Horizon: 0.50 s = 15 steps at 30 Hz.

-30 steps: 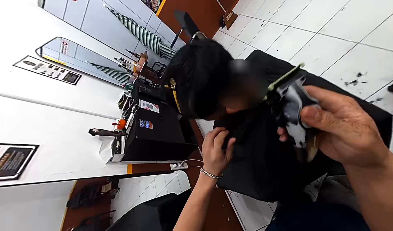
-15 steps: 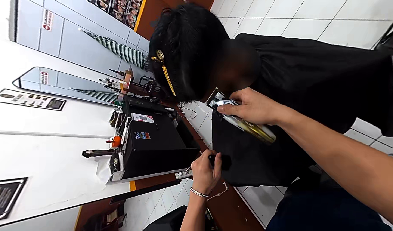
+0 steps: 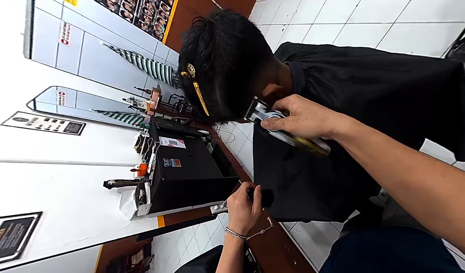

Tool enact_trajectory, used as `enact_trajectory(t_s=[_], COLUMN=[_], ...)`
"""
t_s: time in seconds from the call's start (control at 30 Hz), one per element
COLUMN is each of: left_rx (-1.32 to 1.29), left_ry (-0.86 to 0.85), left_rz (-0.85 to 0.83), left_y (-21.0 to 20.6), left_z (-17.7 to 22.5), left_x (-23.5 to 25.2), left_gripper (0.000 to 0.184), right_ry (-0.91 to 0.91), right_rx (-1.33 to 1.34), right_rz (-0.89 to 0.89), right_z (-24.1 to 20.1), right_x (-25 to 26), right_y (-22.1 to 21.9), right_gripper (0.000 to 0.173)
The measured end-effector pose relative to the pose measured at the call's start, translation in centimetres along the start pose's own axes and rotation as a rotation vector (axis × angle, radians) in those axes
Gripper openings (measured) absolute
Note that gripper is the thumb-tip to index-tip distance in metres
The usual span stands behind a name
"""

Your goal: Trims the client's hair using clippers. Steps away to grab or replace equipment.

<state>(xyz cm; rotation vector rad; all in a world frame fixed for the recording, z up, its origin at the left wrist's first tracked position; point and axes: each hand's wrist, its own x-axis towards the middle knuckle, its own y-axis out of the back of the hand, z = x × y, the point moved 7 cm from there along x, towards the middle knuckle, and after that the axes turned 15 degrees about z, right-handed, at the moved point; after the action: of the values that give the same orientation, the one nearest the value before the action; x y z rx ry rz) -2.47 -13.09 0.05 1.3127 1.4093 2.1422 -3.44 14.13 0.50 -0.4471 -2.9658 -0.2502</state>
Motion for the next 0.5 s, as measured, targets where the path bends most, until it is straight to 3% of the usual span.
enact_trajectory(t_s=[0.5], left_rx=[0.023], left_ry=[0.011], left_rz=[-0.031], left_y=[-0.7], left_z=[0.3], left_x=[0.6], left_gripper=[0.039], right_ry=[0.083], right_rx=[0.079], right_rz=[-0.016], right_z=[-0.6], right_x=[0.8], right_y=[1.1], right_gripper=[0.032])
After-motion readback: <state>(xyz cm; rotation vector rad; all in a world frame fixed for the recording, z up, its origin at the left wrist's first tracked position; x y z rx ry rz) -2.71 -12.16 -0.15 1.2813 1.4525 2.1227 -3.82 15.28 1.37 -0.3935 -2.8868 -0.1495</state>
